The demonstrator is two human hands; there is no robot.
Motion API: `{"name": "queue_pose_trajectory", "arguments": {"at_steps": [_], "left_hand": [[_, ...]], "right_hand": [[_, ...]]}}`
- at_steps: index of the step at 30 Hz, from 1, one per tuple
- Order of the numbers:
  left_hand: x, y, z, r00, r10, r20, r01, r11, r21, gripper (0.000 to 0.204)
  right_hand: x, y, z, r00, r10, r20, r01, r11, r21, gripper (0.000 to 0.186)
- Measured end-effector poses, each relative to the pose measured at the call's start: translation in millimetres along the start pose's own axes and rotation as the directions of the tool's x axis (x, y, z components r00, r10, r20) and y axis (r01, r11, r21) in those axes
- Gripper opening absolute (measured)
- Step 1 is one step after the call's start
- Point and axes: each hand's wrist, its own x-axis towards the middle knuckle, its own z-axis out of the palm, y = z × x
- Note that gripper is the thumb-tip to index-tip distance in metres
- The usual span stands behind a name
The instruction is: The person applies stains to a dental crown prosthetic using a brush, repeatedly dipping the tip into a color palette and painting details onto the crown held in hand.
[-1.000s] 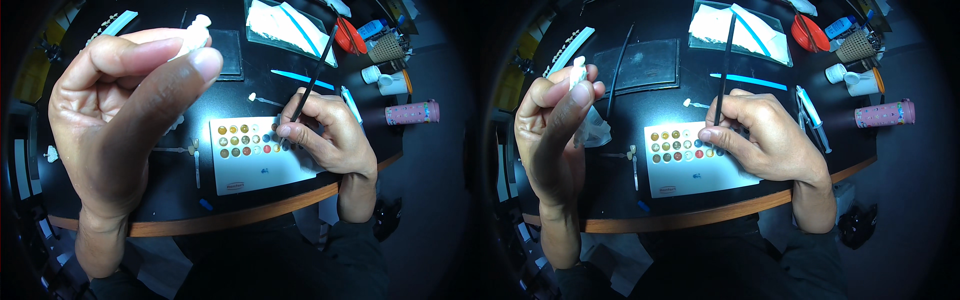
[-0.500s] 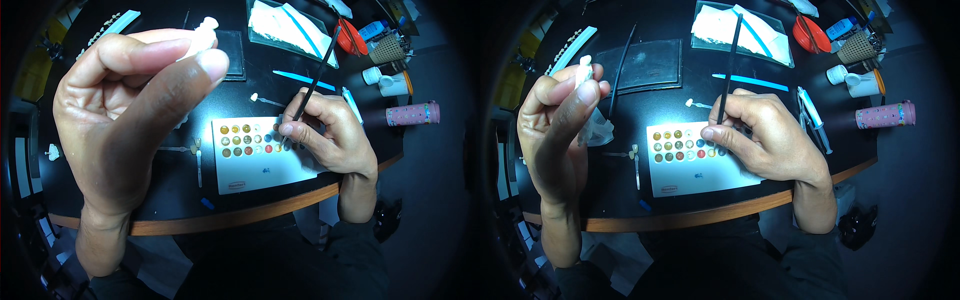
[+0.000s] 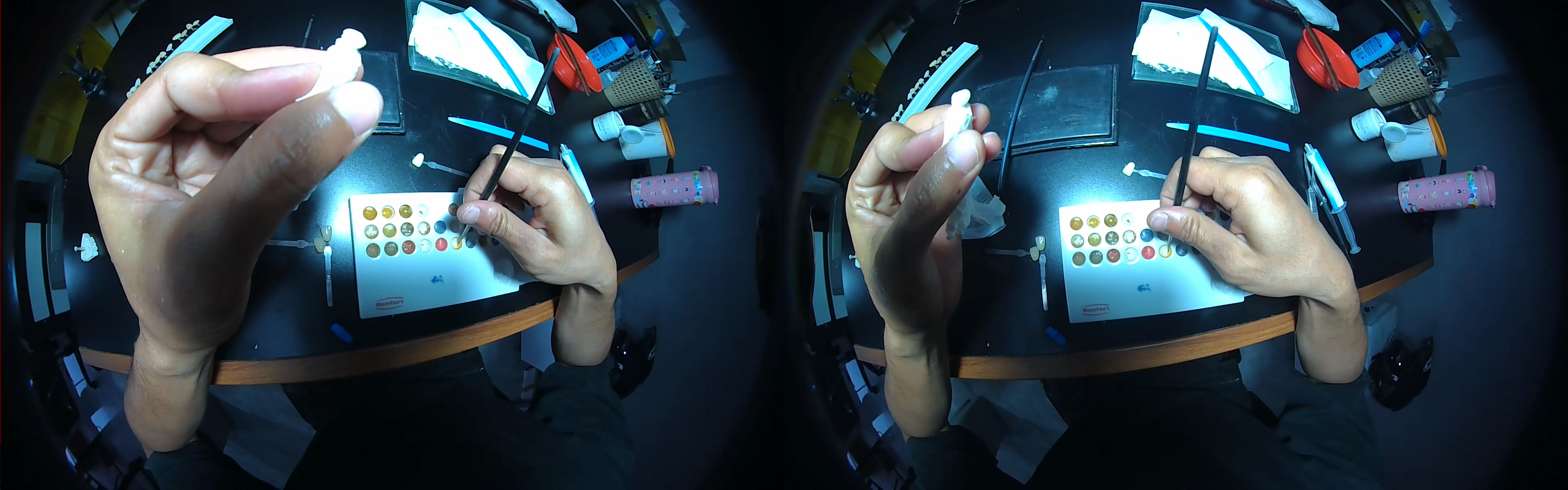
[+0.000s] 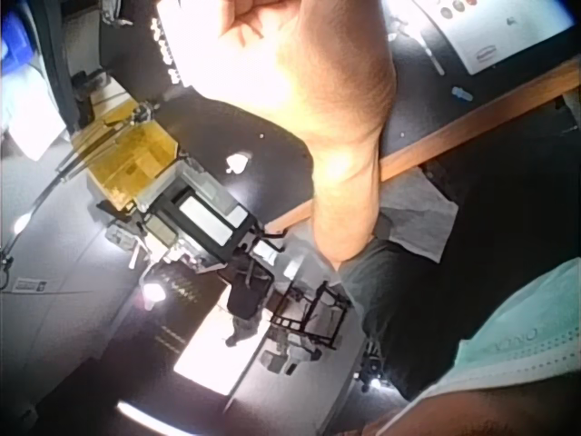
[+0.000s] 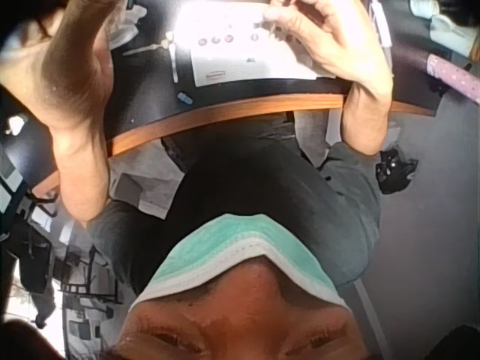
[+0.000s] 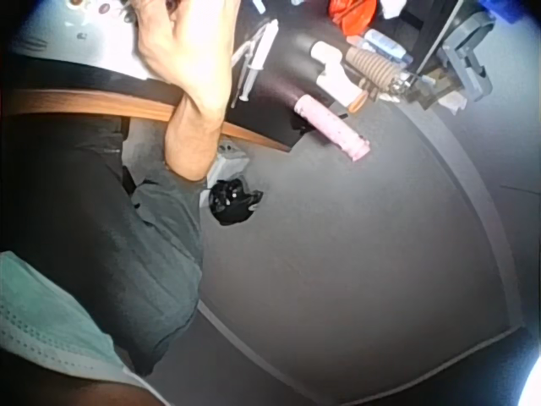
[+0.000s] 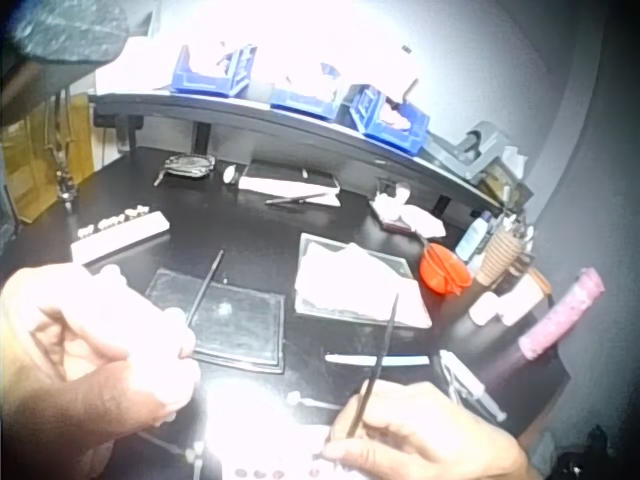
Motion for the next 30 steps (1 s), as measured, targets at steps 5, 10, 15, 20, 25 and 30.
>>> {"name": "queue_pose_trajectory", "arguments": {"at_steps": [5,10,15,20,25,30], "left_hand": [[-1.9,-3.2,-10.7,0.993,-0.083,-0.083,0.089,0.994,0.069,0.010],[-1.0,1.2,-0.1,1.000,-0.013,0.007,0.013,1.000,0.014,0.010],[-0.1,-1.1,1.7,1.000,-0.002,0.004,0.002,1.000,-0.001,0.011],[1.6,-1.4,3.4,1.000,-0.005,0.002,0.005,1.000,-0.009,0.010],[0.6,-5.6,3.3,0.996,0.088,0.017,-0.087,0.993,-0.074,0.015],[-5.2,-12.6,13.6,0.999,0.017,0.036,-0.014,0.997,-0.079,0.017]], "right_hand": [[-0.9,-0.7,-1.4,1.000,0.004,0.009,-0.004,1.000,-0.021,0.022],[-1.1,-1.3,0.2,1.000,0.013,0.006,-0.013,1.000,-0.015,0.022],[-2.0,0.3,-0.5,1.000,0.011,-0.001,-0.011,1.000,-0.013,0.022],[-0.1,1.7,-2.4,1.000,0.002,0.003,-0.002,1.000,-0.013,0.021],[1.7,-12.7,1.2,0.985,-0.078,-0.151,0.097,0.988,0.122,0.017],[1.6,-17.1,8.7,0.731,-0.441,-0.521,0.571,0.813,0.115,0.011]]}}
